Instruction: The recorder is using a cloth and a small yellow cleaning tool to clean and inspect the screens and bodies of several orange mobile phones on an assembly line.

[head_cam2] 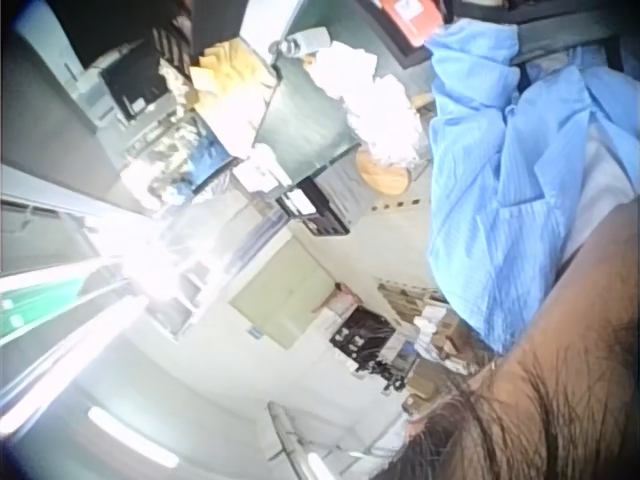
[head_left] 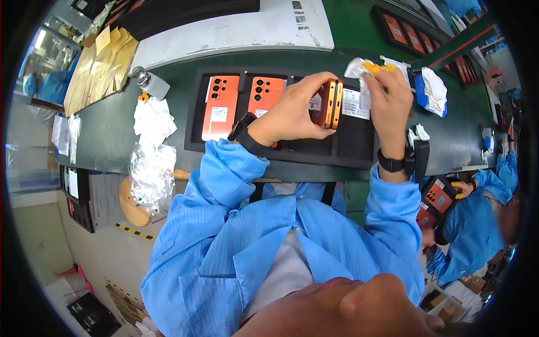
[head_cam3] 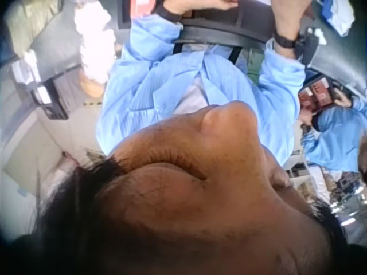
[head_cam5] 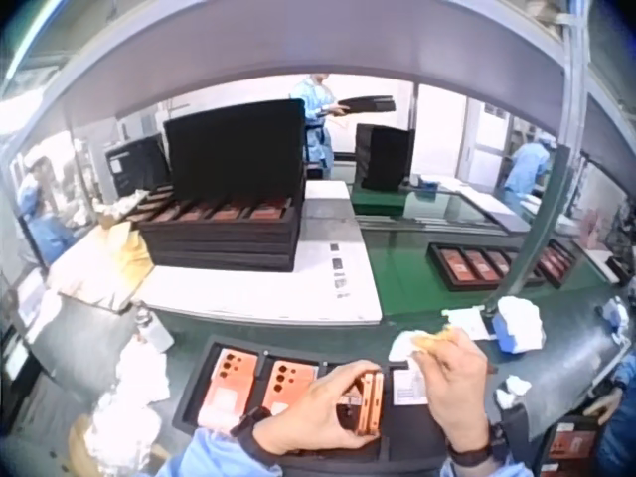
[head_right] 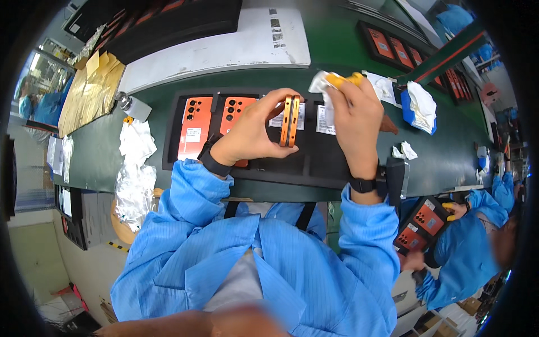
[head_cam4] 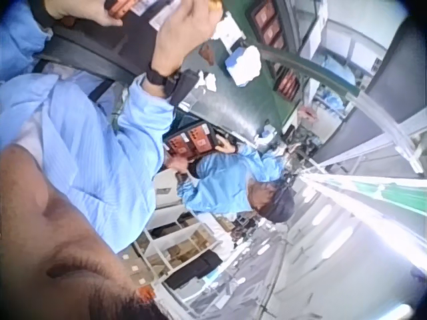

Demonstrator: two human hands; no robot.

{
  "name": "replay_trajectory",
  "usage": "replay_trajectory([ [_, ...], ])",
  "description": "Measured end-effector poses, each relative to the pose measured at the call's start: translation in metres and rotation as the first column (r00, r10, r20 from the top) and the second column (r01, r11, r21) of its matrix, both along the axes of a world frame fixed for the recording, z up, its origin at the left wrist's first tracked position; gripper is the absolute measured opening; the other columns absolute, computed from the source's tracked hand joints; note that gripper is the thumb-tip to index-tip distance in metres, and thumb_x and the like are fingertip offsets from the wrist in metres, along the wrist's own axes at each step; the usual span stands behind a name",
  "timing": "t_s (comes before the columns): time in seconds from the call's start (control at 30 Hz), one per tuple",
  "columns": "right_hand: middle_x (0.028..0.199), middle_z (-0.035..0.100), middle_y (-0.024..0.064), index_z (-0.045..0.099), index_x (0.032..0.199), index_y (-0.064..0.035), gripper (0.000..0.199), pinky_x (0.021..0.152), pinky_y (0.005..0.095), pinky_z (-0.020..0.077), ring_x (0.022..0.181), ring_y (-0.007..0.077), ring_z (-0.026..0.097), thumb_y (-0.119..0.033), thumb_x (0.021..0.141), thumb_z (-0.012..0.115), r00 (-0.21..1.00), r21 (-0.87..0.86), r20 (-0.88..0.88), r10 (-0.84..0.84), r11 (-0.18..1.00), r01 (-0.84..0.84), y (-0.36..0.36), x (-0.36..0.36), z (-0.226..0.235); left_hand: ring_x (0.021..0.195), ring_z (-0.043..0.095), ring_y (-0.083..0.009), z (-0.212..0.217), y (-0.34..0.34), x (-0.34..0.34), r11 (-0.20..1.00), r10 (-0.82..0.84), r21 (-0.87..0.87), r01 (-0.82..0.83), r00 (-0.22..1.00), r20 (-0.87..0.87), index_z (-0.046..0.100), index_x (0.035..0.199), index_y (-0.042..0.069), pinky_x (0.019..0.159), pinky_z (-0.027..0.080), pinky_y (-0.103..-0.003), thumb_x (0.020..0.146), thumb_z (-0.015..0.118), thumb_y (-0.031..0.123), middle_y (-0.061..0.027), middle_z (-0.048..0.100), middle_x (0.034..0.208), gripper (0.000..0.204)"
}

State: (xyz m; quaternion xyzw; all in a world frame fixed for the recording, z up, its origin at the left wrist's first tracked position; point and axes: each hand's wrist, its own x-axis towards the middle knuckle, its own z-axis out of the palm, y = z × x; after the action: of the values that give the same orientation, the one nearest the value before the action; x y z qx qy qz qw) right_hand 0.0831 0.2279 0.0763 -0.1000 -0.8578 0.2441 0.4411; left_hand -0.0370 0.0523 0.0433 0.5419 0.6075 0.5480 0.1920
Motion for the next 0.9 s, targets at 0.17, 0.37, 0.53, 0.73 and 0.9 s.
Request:
replay_trajectory([
  [0.17, 0.076, 0.050, 0.0051, 0.066, 0.090, 0.0075, 0.013, 0.057, 0.0289, 0.0367, 0.065, 0.0125, 0.048, -0.001, 0.084, 0.074, 0.995, -0.214, 0.062, -0.082, 0.972, 0.093, 0.006, 0.028, -0.029, 0.130, 0.052, -0.0231, -0.001, -0.001, 0.000, 0.999, -0.043, -0.011, 0.044, 0.995, 0.089, 0.046, 0.139, 0.006, 0.117, 0.039, -0.041, 0.065, 0.086, 0.002, -0.0085, 0.053, 0.132, 0.084],
  [0.37, 0.078, 0.050, 0.0053, 0.067, 0.090, 0.0068, 0.011, 0.060, 0.0283, 0.0364, 0.067, 0.0125, 0.048, 0.001, 0.083, 0.073, 0.997, -0.234, 0.024, -0.075, 0.969, 0.079, -0.004, 0.038, -0.018, 0.129, 0.053, -0.0236, 0.000, -0.001, -0.001, 1.000, -0.026, -0.003, 0.026, 0.998, 0.062, 0.046, 0.138, 0.006, 0.116, 0.040, -0.040, 0.065, 0.086, 0.004, -0.0087, 0.054, 0.131, 0.084],
  [0.53, 0.084, 0.056, 0.0102, 0.070, 0.092, 0.0052, 0.014, 0.063, 0.0298, 0.0412, 0.073, 0.0210, 0.055, 0.003, 0.079, 0.072, 0.998, -0.190, 0.047, 0.042, 0.981, -0.032, -0.043, 0.050, 0.014, 0.126, 0.055, -0.0239, -0.006, 0.002, -0.001, 0.999, -0.034, 0.038, 0.033, 0.999, 0.038, 0.046, 0.138, 0.004, 0.114, 0.041, -0.037, 0.063, 0.087, 0.003, -0.0105, 0.054, 0.131, 0.085],
  [0.73, 0.084, 0.055, 0.0156, 0.067, 0.084, 0.0014, 0.011, 0.063, 0.0364, 0.0458, 0.073, 0.0324, 0.058, 0.002, 0.074, 0.072, 0.965, -0.030, 0.183, 0.189, 0.982, -0.186, -0.076, 0.041, 0.013, 0.119, 0.060, -0.0249, -0.007, 0.002, -0.002, 0.998, -0.044, 0.039, 0.044, 0.999, -0.004, 0.047, 0.137, 0.003, 0.106, 0.047, -0.035, 0.063, 0.087, 0.005, -0.0118, 0.058, 0.126, 0.085],
  [0.9, 0.081, 0.053, 0.0151, 0.068, 0.084, 0.0004, 0.006, 0.063, 0.0395, 0.0456, 0.072, 0.0337, 0.057, 0.000, 0.078, 0.071, 0.988, -0.017, 0.125, 0.094, 0.996, -0.093, -0.051, 0.009, 0.023, 0.109, 0.063, -0.0284, -0.006, 0.001, 0.002, 0.997, 0.012, 0.077, -0.002, 0.991, -0.130, 0.050, 0.134, 0.003, 0.096, 0.050, -0.035, 0.061, 0.088, 0.011, -0.0145, 0.059, 0.123, 0.082],
])
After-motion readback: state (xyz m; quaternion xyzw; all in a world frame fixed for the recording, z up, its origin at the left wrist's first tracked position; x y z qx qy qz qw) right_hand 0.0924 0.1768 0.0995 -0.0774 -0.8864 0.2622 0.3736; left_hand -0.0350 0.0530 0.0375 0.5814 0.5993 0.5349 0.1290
